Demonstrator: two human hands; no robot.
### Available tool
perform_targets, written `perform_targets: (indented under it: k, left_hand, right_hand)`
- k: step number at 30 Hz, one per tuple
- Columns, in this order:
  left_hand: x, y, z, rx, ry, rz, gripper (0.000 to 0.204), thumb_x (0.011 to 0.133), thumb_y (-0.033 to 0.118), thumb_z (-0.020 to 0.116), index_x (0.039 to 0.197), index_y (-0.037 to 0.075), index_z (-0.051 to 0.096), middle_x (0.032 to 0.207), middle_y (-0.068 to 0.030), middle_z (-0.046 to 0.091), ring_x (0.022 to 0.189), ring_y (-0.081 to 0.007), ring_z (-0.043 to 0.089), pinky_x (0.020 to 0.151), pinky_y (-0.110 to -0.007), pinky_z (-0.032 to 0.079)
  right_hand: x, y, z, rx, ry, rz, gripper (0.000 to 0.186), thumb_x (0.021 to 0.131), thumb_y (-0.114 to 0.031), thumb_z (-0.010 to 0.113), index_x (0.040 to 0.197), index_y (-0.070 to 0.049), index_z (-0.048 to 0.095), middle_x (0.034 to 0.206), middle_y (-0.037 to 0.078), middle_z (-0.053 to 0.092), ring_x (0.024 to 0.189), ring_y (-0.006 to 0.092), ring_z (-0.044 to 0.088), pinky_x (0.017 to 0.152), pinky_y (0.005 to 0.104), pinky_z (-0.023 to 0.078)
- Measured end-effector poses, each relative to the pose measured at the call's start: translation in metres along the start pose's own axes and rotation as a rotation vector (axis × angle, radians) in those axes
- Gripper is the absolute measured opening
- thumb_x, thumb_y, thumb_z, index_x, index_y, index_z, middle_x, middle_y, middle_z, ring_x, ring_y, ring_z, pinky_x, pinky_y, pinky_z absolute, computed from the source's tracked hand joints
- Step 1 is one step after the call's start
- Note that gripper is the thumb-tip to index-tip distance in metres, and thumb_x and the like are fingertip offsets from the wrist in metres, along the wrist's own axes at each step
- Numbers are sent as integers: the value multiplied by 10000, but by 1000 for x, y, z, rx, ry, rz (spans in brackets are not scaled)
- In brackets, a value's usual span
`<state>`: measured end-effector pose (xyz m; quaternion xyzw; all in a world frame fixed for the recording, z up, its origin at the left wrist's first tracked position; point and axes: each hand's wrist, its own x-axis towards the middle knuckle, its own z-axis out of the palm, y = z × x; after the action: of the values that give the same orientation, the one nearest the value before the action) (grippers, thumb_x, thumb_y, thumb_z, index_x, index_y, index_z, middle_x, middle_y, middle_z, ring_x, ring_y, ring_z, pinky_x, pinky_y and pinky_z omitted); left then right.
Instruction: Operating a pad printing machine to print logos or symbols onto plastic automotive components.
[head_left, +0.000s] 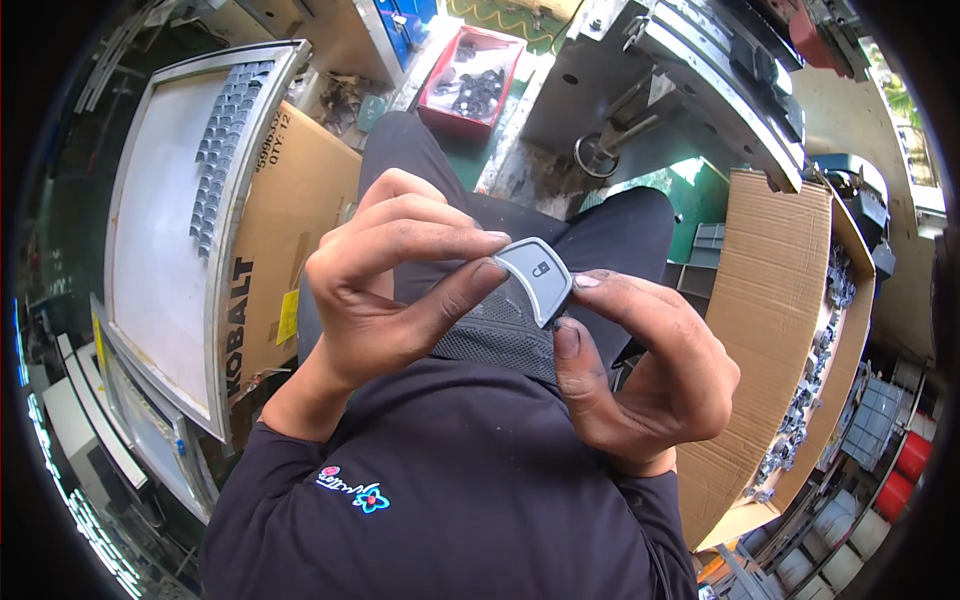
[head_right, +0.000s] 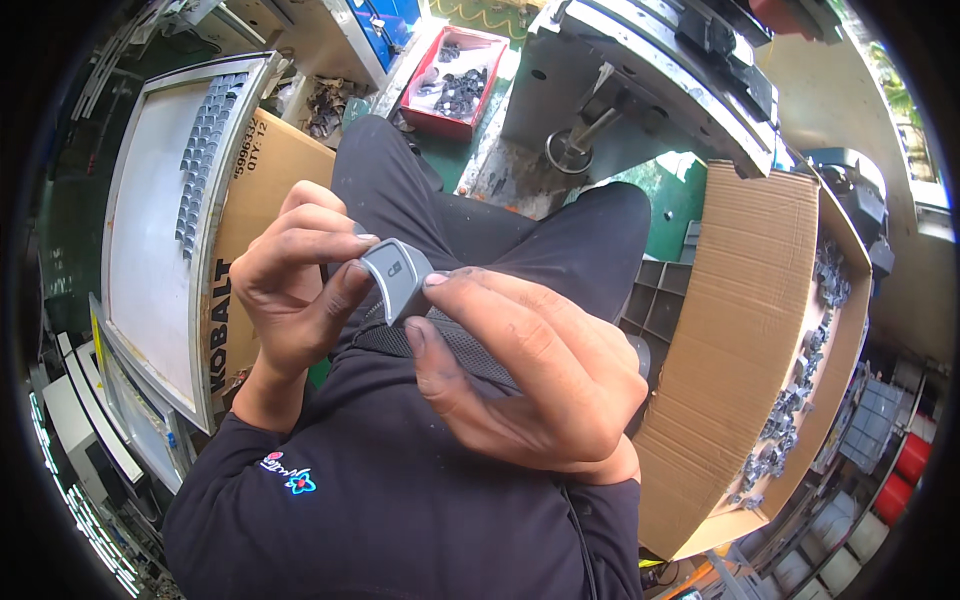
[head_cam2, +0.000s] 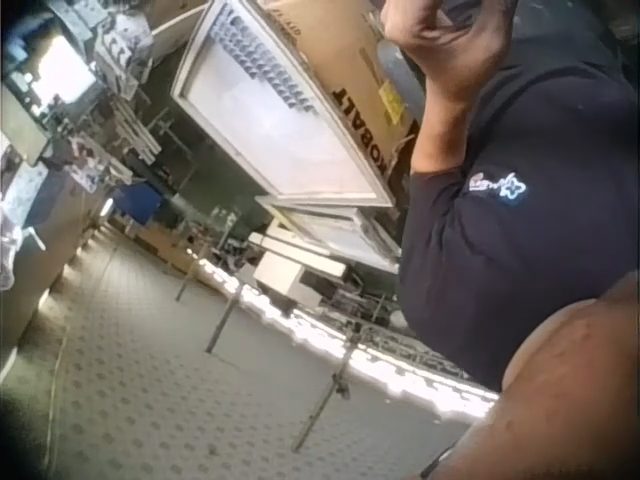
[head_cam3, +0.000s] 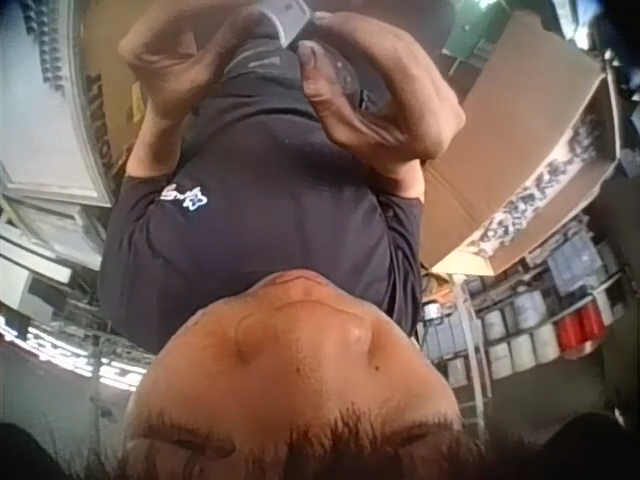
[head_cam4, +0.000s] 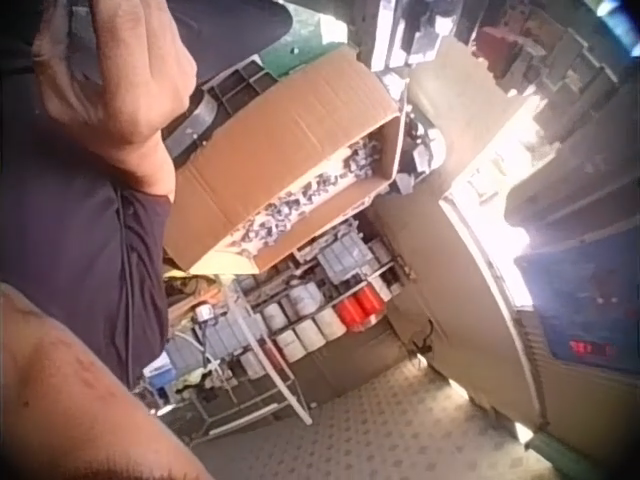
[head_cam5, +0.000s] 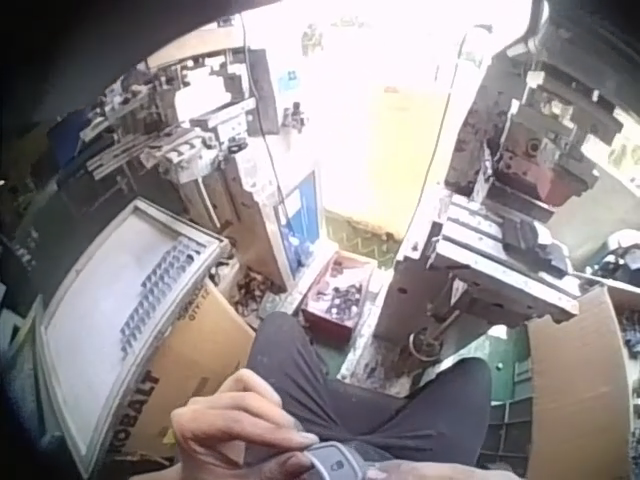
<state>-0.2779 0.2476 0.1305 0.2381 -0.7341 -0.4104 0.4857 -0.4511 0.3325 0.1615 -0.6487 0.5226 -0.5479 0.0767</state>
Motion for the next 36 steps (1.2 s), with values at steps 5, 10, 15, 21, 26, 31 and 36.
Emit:
perform_targets:
  k: [5,10,15,21,26,31,36]
  left_hand:
    - [-1,-1,0,110,24,87,251,658,-9,814,892,32,734,796,-53,673,746,-176,561,653,-275,453]
    - [-2,-1,-3,201,36,132,261,646,-9,816,888,37,730,790,-52,671,742,-183,555,648,-280,449]
    - [-4,-4,-3,148,15,100,244,672,-18,802,899,25,722,803,-56,672,755,-177,556,669,-280,450]
    - [-15,-15,6,-163,-11,-196,171,785,21,747,949,2,703,867,-66,658,791,-121,534,705,-253,405]
    - [-20,-18,9,-358,-11,-425,173,820,60,729,975,-11,700,871,-48,650,784,-92,517,715,-245,369]
    - [-20,-22,10,-420,-13,-470,187,828,63,723,996,-16,698,869,-41,640,779,-84,500,706,-239,359]
    - [-17,-41,18,-558,47,-667,193,867,100,701,1009,-30,688,952,-76,693,873,-105,613,824,-253,475]
  right_hand:
    - [-2,2,3,29,16,13,290,636,12,784,899,32,664,769,132,689,670,239,696,600,283,564]
    - [-3,2,6,64,18,61,280,632,9,789,883,32,668,766,123,687,667,230,695,596,276,559]
    - [-4,4,8,101,40,81,239,645,31,772,862,33,672,759,122,683,659,223,692,594,270,553]
    - [-5,5,9,68,-7,134,190,671,73,735,842,30,665,763,112,676,665,212,682,609,273,543]
    - [-4,4,10,41,-20,122,183,679,72,733,841,29,662,763,108,673,668,208,676,612,275,537]
    - [-3,6,9,41,-41,113,184,696,62,732,863,23,667,785,111,678,686,208,678,623,275,538]
    - [-5,15,5,34,-29,194,208,735,47,723,937,32,676,826,131,688,733,218,691,677,286,545]
